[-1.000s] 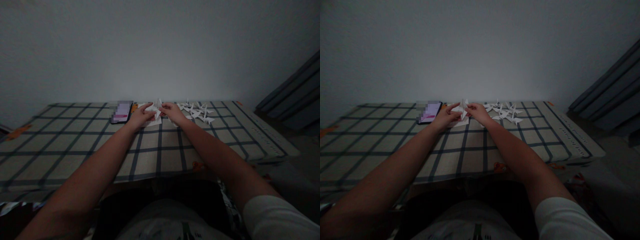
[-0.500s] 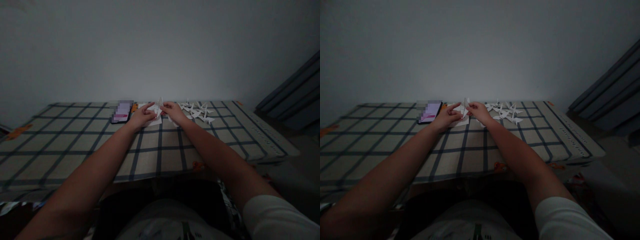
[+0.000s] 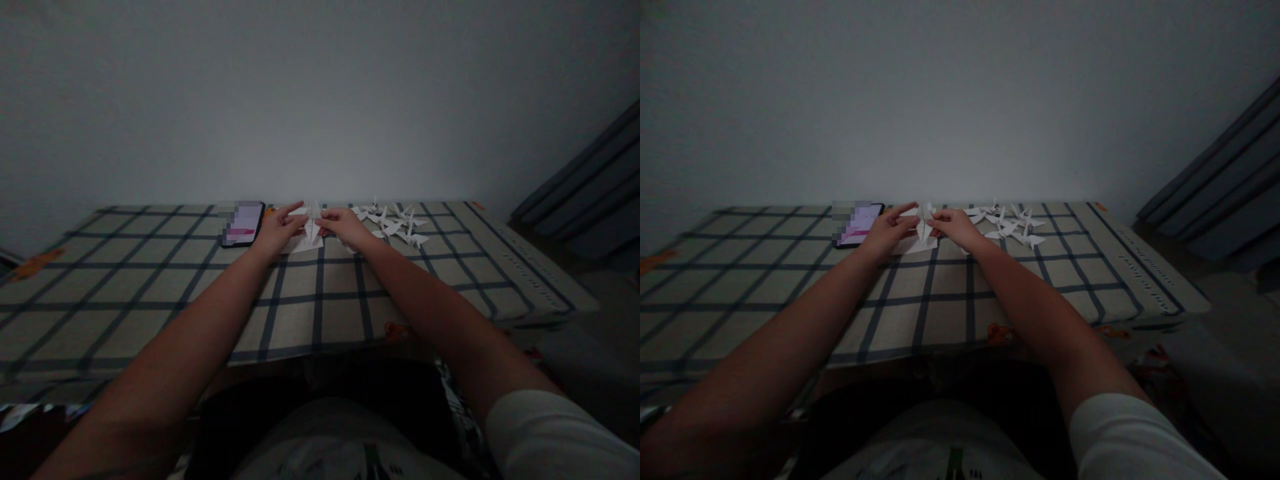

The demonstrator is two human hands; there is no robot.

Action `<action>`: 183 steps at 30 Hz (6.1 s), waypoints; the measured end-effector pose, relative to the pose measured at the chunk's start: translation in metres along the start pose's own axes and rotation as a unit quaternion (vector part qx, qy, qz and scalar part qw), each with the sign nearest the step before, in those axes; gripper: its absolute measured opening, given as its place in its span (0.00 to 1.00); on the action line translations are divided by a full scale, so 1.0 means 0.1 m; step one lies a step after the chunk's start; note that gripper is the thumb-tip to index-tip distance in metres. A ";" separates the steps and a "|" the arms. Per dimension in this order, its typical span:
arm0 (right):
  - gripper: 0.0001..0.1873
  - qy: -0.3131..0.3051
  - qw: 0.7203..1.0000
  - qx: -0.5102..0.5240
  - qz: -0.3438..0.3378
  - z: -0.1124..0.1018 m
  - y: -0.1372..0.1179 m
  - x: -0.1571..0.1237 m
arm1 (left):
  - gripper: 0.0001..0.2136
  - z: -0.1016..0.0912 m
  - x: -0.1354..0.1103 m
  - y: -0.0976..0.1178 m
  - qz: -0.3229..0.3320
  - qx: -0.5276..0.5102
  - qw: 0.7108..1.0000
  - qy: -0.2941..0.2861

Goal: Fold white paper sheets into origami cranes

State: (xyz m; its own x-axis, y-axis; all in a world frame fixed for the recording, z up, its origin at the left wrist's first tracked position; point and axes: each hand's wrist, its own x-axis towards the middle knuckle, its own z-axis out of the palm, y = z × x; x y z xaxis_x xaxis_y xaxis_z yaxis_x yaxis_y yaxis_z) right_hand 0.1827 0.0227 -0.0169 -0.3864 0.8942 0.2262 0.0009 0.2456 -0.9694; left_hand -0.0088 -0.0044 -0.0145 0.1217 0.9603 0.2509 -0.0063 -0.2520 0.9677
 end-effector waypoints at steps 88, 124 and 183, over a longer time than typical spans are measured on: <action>0.18 -0.038 0.996 -0.034 -0.079 -0.02 0.05 -0.03 | 0.02 0.02 0.08 0.04 -0.217 -0.180 0.959 0.034; 0.07 -0.049 0.996 -0.073 -0.011 -0.01 -0.07 -0.08 | 0.07 0.04 0.04 0.01 -0.218 -0.146 0.965 0.006; 0.07 0.049 0.994 -0.072 -0.062 -0.01 -0.01 -0.03 | 0.05 0.13 -0.05 0.07 -0.184 -0.124 0.975 -0.021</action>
State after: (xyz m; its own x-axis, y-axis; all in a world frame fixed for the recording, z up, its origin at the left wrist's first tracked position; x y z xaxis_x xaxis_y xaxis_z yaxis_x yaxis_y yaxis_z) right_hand 0.1848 0.0200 -0.0161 -0.2992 0.8845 0.3580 0.0940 0.4007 -0.9114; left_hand 0.0037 -0.0124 -0.0097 0.2021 0.9730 -0.1113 -0.1937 0.1511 0.9694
